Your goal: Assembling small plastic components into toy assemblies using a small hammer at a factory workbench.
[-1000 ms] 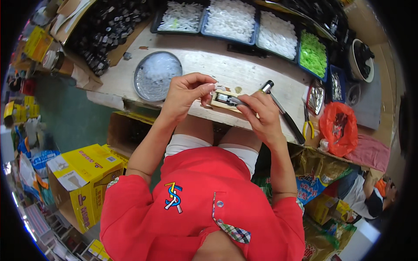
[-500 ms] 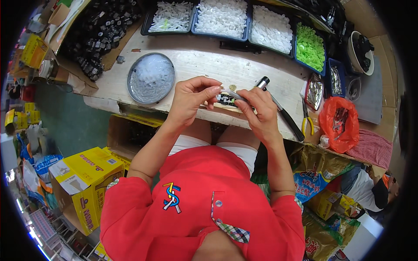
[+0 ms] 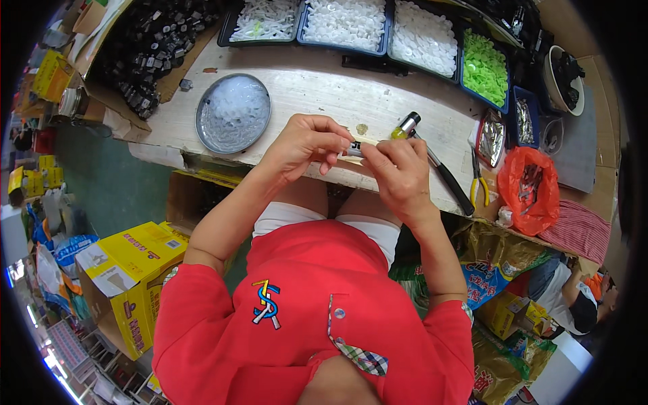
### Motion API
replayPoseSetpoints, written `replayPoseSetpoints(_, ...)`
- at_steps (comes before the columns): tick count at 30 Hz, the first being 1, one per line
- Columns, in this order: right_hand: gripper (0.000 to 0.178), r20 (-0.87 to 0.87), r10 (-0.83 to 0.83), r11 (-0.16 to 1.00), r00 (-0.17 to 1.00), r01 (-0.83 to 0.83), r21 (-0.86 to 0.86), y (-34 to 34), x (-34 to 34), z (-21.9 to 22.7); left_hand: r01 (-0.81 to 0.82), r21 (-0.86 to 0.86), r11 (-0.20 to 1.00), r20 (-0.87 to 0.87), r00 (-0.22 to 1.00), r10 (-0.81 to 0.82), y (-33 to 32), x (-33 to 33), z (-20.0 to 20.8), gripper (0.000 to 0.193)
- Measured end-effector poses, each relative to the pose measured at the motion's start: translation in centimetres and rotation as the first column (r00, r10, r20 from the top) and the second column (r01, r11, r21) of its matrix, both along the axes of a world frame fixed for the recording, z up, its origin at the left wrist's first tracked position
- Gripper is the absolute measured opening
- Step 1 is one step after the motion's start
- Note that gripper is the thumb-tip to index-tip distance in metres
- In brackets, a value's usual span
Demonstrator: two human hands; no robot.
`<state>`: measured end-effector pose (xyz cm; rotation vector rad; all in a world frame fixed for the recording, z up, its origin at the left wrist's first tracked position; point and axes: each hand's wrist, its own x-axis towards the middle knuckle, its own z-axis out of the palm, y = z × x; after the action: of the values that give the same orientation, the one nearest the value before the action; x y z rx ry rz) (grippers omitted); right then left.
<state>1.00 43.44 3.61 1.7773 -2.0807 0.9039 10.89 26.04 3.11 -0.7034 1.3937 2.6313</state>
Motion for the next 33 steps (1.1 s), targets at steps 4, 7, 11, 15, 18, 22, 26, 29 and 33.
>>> replayPoseSetpoints(4,0.019,0.155,-0.034,0.998,0.987,0.025,0.061,1.2,-0.1,0.2,-0.014,-0.036,0.999,0.027,1.000,0.015,0.7,-0.1,0.3,0.011)
replayPoseSetpoints(7,0.015,0.909,-0.117,0.993,0.400,0.043,0.109,3.0,-0.7,-0.6,-0.093,-0.331,0.939,-0.091,0.994,0.067,1.6,-0.5,-0.9,0.015)
replayPoseSetpoints(11,0.016,0.971,-0.183,0.981,0.156,0.100,0.169,5.0,-2.3,-1.5,-0.244,-0.871,0.426,-0.295,0.954,-0.057,2.0,-0.6,-2.1,0.017)
replayPoseSetpoints(15,0.016,0.954,-0.240,0.967,0.177,0.134,0.218,5.6,-2.7,-2.2,-0.286,-0.948,0.141,-0.306,0.939,-0.155,3.2,-1.1,-3.5,0.024)
replayPoseSetpoints(18,0.016,0.951,-0.249,0.965,0.183,0.133,0.227,5.6,-2.8,-2.4,-0.258,-0.961,0.101,-0.272,0.948,-0.168,3.6,-1.3,-4.0,0.025)
replayPoseSetpoints(22,0.016,0.941,-0.269,0.962,0.204,0.107,0.252,5.2,-2.6,-2.5,-0.217,-0.968,0.126,-0.233,0.963,-0.138,3.7,-1.3,-4.4,0.026)
replayPoseSetpoints(26,0.018,0.924,-0.260,0.966,0.279,0.056,0.254,4.8,-2.8,-2.9,-0.202,-0.969,0.143,-0.220,0.968,-0.121,3.7,-1.3,-4.5,0.026)
replayPoseSetpoints(29,0.017,0.855,-0.230,0.971,0.466,0.058,0.230,4.5,-2.7,-2.9,-0.199,-0.969,0.150,-0.218,0.968,-0.124,3.7,-1.4,-4.5,0.026)
replayPoseSetpoints(33,0.016,0.842,-0.245,0.967,0.481,0.055,0.250,4.0,-2.9,-2.3,-0.197,-0.967,0.162,-0.217,0.969,-0.116,3.7,-1.5,-4.5,0.026)
